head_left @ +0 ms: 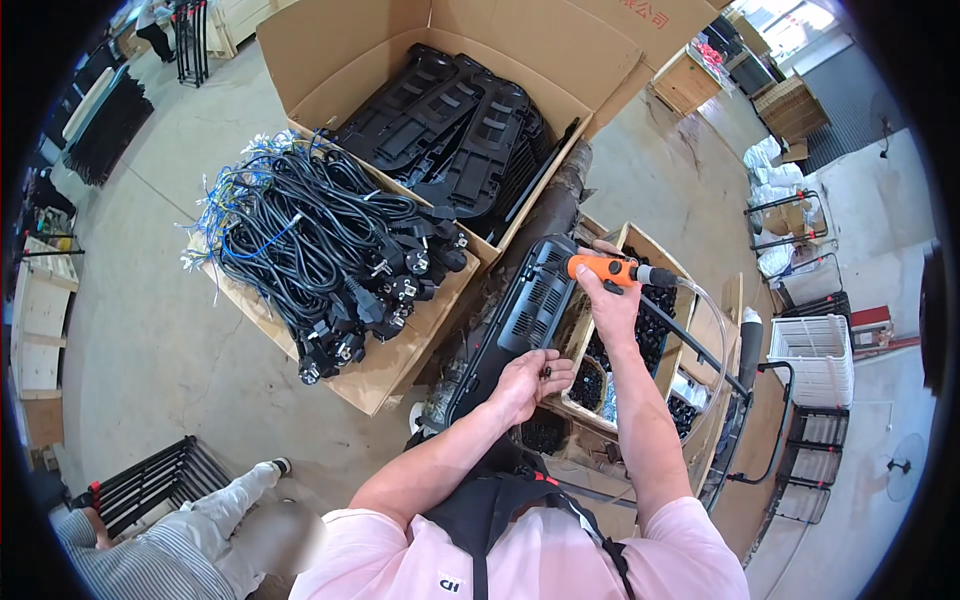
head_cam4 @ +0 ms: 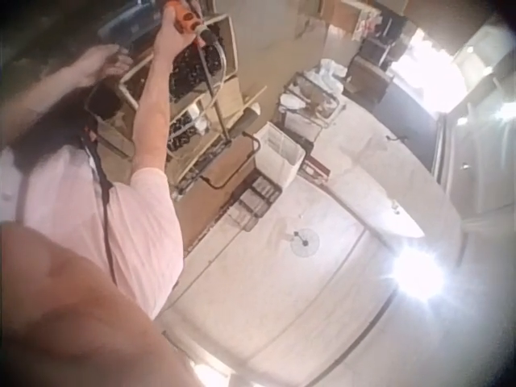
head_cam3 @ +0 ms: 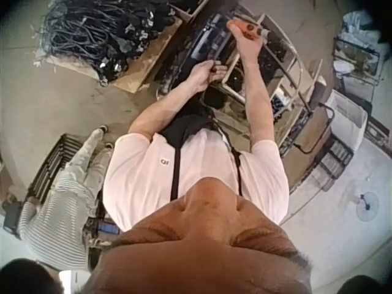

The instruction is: Assembling components of a handheld leaf blower using an electric screwdriver and screws.

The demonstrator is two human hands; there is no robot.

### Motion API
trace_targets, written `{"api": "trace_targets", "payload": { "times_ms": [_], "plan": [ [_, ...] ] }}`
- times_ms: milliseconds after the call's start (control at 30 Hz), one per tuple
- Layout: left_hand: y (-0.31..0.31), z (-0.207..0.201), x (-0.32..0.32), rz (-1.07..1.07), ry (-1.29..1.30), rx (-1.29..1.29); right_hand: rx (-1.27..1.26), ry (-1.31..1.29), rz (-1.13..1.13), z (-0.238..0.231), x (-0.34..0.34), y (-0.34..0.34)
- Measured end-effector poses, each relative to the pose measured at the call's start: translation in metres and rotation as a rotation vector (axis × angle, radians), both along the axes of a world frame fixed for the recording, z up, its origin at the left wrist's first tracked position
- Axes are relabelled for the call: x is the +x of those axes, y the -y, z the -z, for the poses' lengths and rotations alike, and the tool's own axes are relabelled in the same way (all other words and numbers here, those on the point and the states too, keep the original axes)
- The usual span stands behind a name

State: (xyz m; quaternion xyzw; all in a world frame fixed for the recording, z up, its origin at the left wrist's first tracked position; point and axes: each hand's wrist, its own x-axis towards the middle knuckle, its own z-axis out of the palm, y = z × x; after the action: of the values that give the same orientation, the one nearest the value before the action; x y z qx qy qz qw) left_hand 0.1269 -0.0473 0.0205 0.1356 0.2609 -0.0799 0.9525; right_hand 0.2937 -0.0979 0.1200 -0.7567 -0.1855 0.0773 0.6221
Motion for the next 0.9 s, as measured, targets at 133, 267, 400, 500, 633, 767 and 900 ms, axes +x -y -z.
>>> {"api": "trace_targets", "payload": {
  "times_ms": [133, 267, 400, 500, 633, 767, 900],
  "plan": [
    [-0.004, -0.002, -0.005, 0.02, -0.014, 0.013, -0.012, 0.003, -0.006, 0.003, 0.002, -0.006],
    [-0.009, 0.011, -0.007, 0.049, 0.092, 0.044, -0.031, 0.008, -0.018, 0.007, 0.005, -0.007],
    [-0.015, 0.011, -0.01, 0.069, 0.122, 0.11, -0.055, 0.026, -0.049, 0.009, 0.009, -0.008],
    [-0.016, 0.004, -0.009, 0.078, 0.095, 0.148, -0.082, 0.008, -0.079, -0.001, 0.01, -0.016],
    [-0.017, -0.006, -0.007, 0.08, 0.031, 0.154, -0.183, 0.048, -0.116, -0.007, 0.02, -0.026],
    [-0.015, 0.006, -0.009, 0.087, 0.093, 0.199, -0.309, 0.073, -0.149, -0.016, 0.022, -0.036],
    [-0.014, -0.001, -0.007, 0.038, 0.063, 0.106, -0.291, 0.123, -0.16, -0.009, 0.024, -0.036]
  ]
}}
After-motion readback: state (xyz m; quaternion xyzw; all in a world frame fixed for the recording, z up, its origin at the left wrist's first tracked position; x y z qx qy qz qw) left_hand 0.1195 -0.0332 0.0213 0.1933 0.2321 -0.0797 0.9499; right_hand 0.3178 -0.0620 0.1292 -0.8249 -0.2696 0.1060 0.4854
